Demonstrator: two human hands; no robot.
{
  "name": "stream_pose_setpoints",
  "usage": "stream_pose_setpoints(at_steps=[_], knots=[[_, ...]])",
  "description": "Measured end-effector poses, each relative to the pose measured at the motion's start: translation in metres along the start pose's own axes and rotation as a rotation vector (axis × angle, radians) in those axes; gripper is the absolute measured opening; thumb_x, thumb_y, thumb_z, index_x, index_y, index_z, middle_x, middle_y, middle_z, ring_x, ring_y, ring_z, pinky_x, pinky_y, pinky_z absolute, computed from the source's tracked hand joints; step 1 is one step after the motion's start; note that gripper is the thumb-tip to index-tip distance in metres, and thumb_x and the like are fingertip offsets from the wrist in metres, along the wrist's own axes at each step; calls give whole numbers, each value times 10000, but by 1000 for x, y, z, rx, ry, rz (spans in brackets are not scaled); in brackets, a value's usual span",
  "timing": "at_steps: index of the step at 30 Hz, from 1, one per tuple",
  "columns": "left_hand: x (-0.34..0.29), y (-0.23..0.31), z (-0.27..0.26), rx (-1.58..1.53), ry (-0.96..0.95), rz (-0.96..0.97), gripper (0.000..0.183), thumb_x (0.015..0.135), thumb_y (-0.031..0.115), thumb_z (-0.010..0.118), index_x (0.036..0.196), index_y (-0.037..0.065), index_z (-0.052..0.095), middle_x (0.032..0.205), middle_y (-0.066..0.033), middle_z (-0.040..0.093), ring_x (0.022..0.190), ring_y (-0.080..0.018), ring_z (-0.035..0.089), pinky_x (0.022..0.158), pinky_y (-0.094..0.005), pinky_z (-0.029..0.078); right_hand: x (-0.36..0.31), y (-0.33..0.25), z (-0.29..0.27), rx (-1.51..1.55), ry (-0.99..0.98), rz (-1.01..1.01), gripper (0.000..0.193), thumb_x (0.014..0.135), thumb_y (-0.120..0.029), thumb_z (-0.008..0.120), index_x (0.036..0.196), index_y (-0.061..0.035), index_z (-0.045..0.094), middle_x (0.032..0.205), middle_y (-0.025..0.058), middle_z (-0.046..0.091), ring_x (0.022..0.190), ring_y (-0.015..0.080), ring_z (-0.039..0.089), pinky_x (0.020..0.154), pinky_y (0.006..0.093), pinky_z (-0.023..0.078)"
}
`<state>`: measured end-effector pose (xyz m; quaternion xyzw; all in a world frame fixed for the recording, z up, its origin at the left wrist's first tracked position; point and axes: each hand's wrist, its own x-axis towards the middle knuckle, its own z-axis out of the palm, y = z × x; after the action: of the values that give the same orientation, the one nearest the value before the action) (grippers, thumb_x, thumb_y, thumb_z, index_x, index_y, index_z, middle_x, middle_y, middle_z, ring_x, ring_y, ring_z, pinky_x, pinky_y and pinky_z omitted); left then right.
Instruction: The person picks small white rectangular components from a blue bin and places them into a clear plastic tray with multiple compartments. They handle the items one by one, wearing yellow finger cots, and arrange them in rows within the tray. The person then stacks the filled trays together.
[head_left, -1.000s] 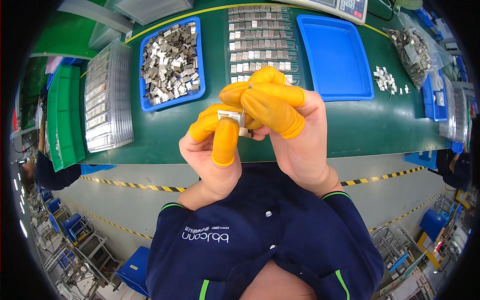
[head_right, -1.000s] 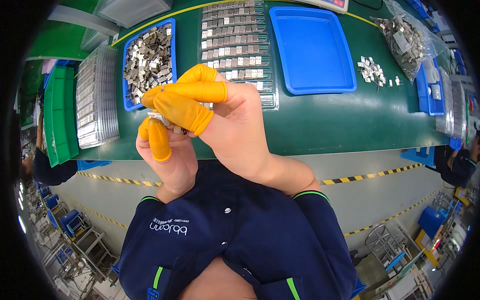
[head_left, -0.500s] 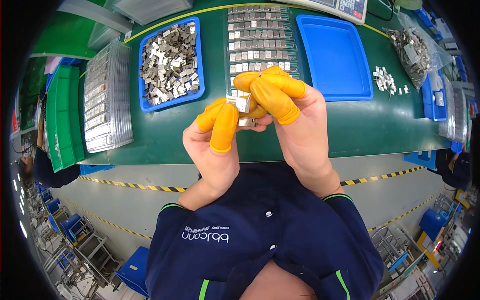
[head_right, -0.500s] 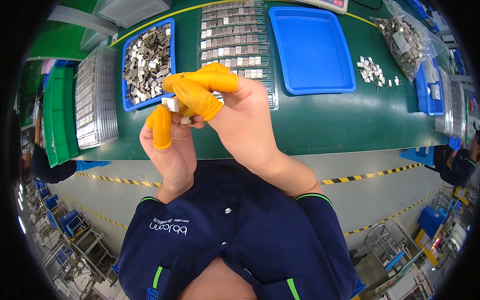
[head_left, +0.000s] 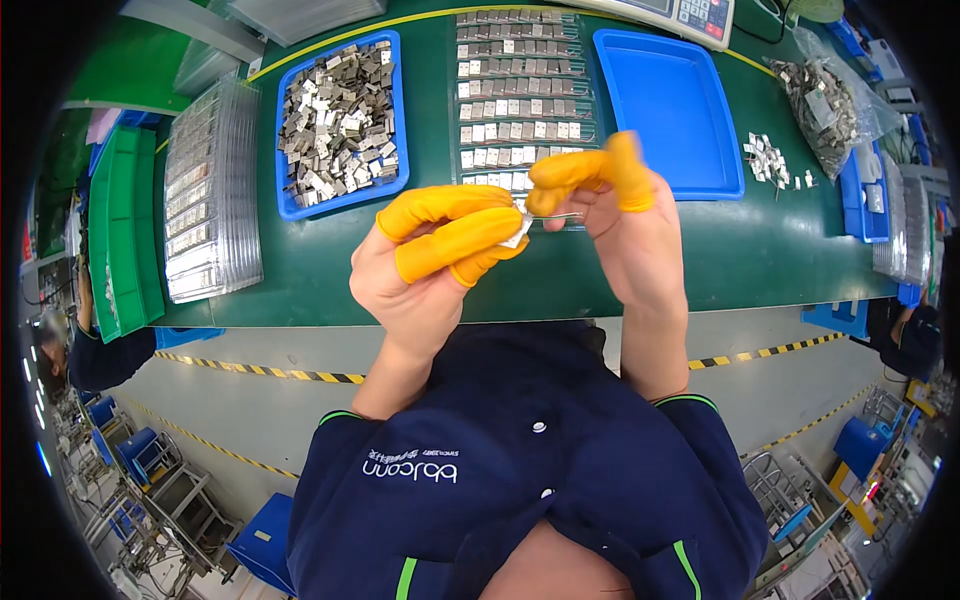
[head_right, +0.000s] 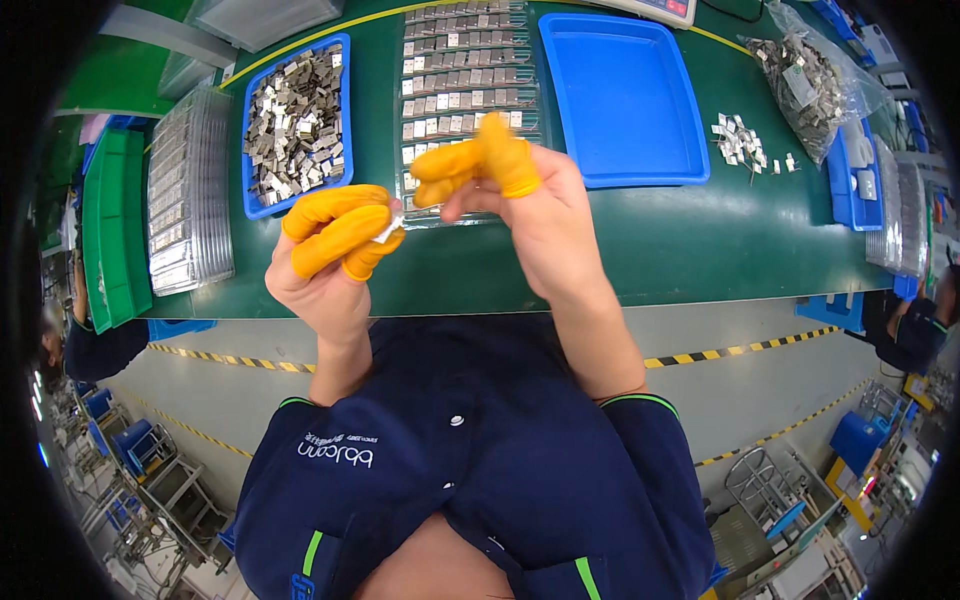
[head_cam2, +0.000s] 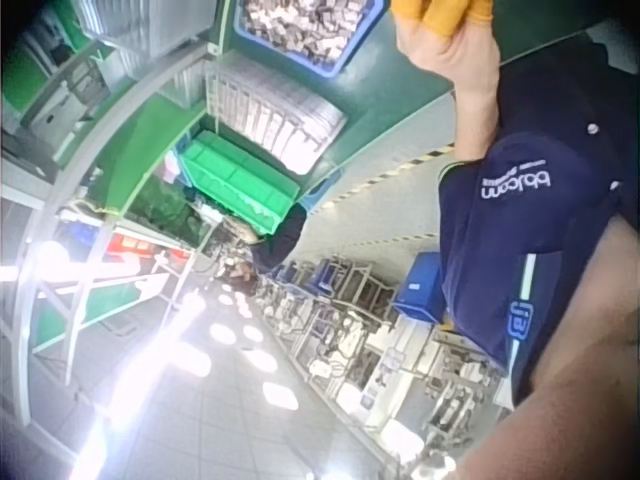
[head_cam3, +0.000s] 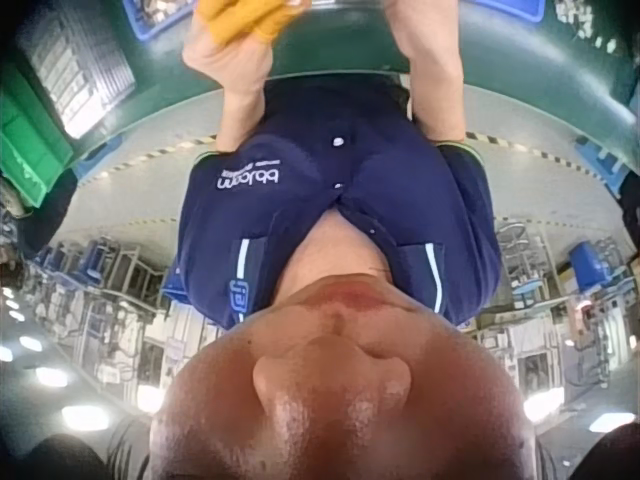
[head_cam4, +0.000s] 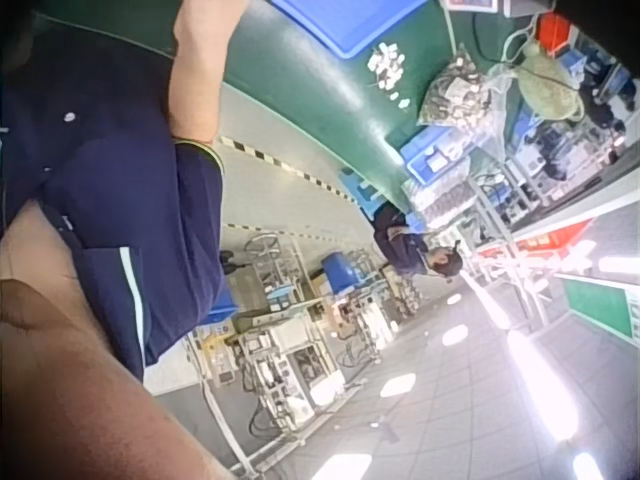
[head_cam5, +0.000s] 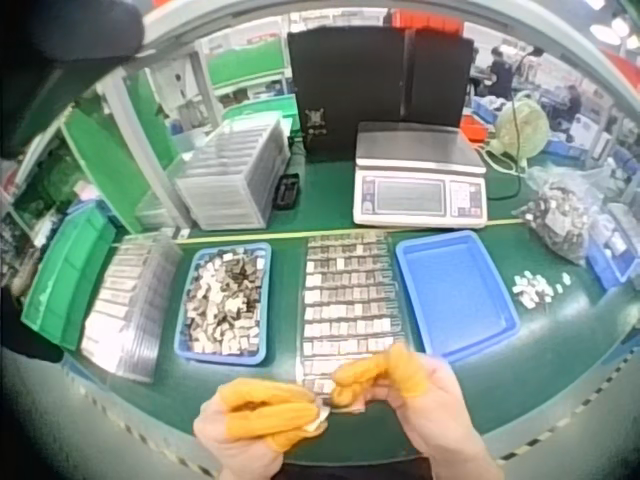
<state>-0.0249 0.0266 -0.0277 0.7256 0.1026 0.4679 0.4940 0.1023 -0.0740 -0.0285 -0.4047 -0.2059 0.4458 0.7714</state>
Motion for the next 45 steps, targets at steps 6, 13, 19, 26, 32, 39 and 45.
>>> stream_pose_setpoints(at_steps=[6,13,19,26,32,39,45], knots=[[-2,-1,-13,273,-169,62,212,584,5,699,788,-6,643,749,-107,633,671,-181,613,623,-224,475,5,-9,-1,-152,-152,219,193,767,-100,588,884,53,576,778,111,607,668,154,597,577,239,499],[-9,-8,-7,17,-185,-385,240,670,-2,648,902,-42,605,890,-132,613,795,-195,603,714,-245,471,6,3,-12,-228,-109,294,230,710,-21,627,920,43,561,777,105,604,670,147,593,629,223,490],[-11,-17,5,-489,-139,-783,334,784,-13,516,1113,-48,469,1096,-153,517,1031,-209,497,883,-286,398,1,18,-29,-84,107,196,266,703,-2,628,954,50,553,844,103,598,743,148,584,676,225,480],[-7,-15,11,-543,-72,-940,358,769,-36,531,1117,-58,451,1053,-151,539,956,-215,546,803,-278,463,-10,23,-35,-144,251,122,223,700,14,629,913,59,579,893,112,599,786,146,581,724,236,470],[-19,-28,11,-437,-138,-859,382,692,-80,592,1058,-66,483,1027,-151,553,922,-209,564,773,-275,482,-16,20,-26,-297,225,224,211,695,30,625,898,62,581,877,103,603,787,141,580,725,234,471],[-24,-29,10,-384,-173,-909,326,672,-94,608,984,-67,517,967,-146,575,839,-203,593,761,-281,488,-22,28,-32,-262,274,182,199,693,35,622,887,59,586,830,93,611,765,130,583,706,225,471],[-30,-33,9,-298,-196,-890,234,672,-76,622,896,-79,557,866,-138,604,782,-193,605,730,-269,489,-25,24,-32,-371,268,233,187,692,34,621,875,62,592,836,92,612,759,114,578,705,217,466]])
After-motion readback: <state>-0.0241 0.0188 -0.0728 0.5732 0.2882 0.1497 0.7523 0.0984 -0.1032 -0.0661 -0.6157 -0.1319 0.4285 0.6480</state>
